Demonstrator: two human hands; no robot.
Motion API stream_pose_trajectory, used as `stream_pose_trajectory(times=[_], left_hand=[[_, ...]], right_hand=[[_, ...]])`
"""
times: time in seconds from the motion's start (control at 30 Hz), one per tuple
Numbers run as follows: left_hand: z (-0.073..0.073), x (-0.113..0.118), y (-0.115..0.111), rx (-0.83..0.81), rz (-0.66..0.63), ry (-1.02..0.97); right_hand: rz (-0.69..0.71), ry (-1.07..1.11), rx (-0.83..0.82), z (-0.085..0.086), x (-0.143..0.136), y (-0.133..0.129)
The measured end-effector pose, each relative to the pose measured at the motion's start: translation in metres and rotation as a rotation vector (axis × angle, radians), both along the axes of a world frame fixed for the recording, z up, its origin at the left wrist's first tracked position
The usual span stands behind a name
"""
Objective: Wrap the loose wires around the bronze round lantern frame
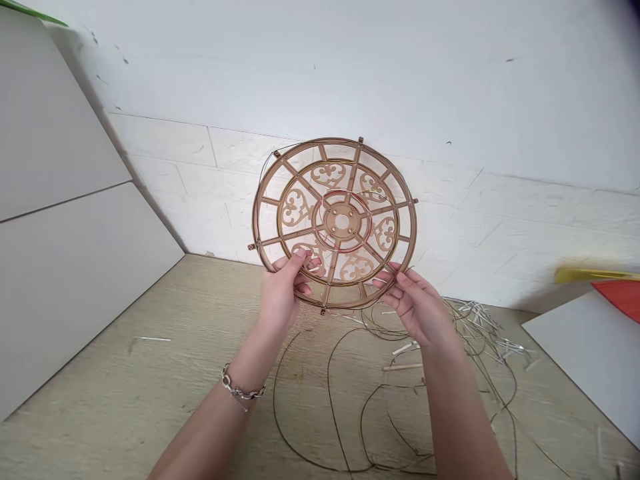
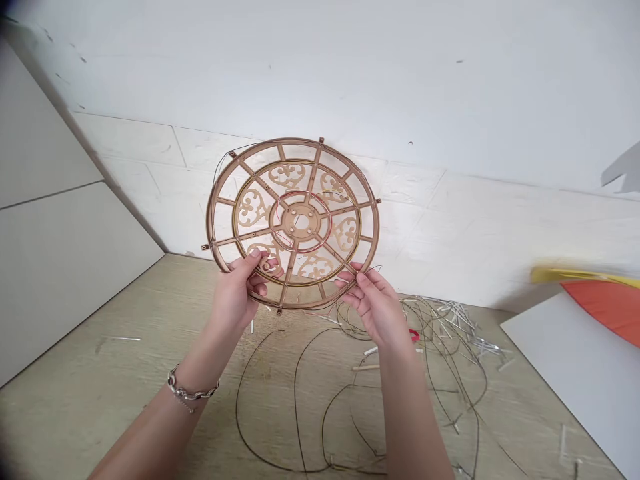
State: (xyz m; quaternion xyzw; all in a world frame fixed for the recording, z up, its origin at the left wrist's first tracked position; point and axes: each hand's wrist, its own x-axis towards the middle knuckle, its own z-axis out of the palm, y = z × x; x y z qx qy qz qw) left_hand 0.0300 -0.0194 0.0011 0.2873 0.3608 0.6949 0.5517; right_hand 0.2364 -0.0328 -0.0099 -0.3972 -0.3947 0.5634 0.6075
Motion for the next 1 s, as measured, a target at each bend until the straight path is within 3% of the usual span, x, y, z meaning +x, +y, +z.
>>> stream_pose_trajectory(times=[0.23, 0.47, 0.87, 1.0], left_hand=[[0.002, -0.011, 0.002, -0.001, -0.127, -0.021], [0.001, -0.012, -0.003, 0.133, -0.242, -0.083], [0.003, 0.01, -0.022, 0.213, -0.169, -0.291], [0.001, 0.02, -0.029, 0.256, -0.223, -0.283]], right_hand=[[0.029, 0.042, 0.053, 0.0, -0.005, -0.001], [-0.028, 0.124, 0.108, 0.003, -0.01, -0.004], [-0.099, 0.32, 0.144, 0.004, -0.052, -0.024], [-0.055, 0.361, 0.125, 0.003, -0.065, -0.031]])
